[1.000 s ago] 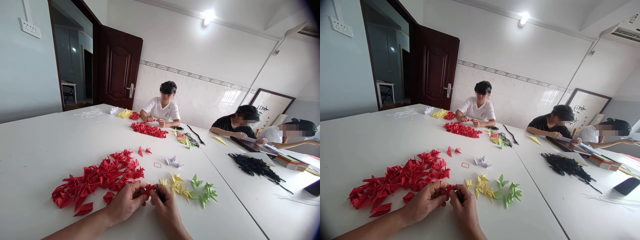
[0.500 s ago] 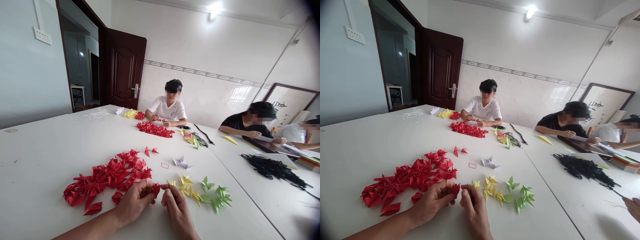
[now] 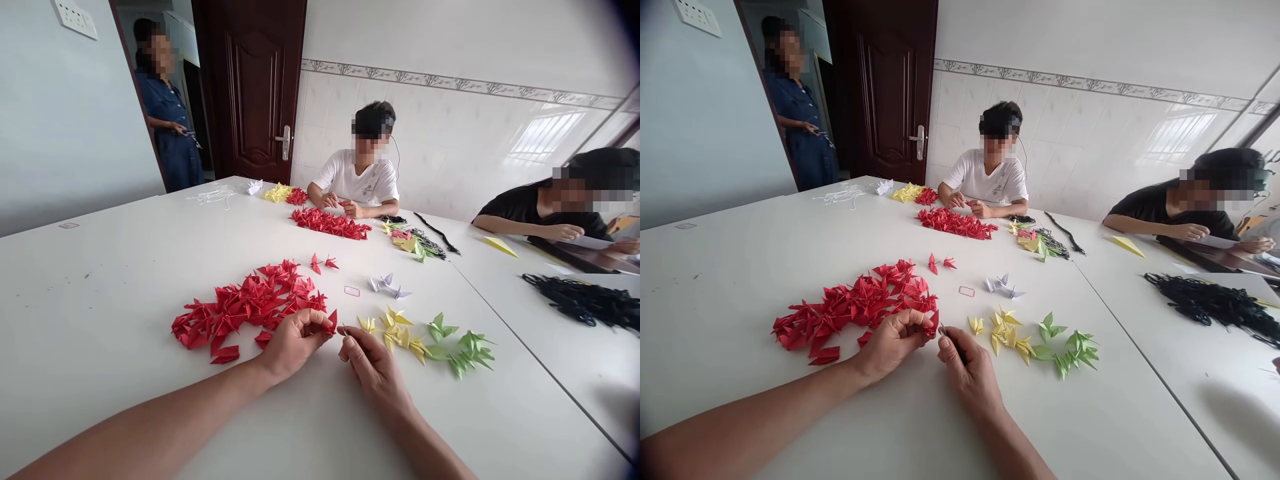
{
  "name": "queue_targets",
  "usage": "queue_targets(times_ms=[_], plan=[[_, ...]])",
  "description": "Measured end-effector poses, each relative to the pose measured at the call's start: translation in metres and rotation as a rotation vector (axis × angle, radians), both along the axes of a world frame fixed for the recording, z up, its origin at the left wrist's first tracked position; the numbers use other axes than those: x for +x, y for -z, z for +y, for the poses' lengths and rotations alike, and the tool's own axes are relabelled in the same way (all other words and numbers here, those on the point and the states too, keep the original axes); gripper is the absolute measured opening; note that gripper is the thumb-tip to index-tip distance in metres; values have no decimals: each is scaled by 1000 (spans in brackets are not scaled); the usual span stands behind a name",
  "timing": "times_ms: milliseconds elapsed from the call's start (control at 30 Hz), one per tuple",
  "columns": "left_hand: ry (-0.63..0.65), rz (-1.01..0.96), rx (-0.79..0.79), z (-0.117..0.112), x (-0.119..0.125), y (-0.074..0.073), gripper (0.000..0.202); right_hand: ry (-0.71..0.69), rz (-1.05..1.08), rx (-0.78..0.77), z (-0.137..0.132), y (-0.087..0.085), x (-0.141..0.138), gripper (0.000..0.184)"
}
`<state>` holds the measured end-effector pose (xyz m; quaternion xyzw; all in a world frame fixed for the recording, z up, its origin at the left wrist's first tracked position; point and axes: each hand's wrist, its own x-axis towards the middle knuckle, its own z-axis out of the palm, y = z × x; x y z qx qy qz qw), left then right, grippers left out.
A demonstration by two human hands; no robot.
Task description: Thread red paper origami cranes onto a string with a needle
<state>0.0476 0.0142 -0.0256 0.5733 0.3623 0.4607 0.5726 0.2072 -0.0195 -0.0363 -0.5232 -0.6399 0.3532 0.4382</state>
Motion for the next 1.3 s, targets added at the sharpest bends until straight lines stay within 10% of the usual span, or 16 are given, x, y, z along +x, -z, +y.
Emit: queue_targets(times_ms=[933, 1133, 1300], plan=[[149, 39, 26, -6, -2, -9, 13, 52, 46, 24, 2, -4, -3, 33], [77, 112, 31, -11, 2, -9, 27, 85, 110, -5, 7, 0, -2, 32], [-135, 306, 286, 17, -6, -40, 22, 90, 163, -12, 7, -2, -4, 32]])
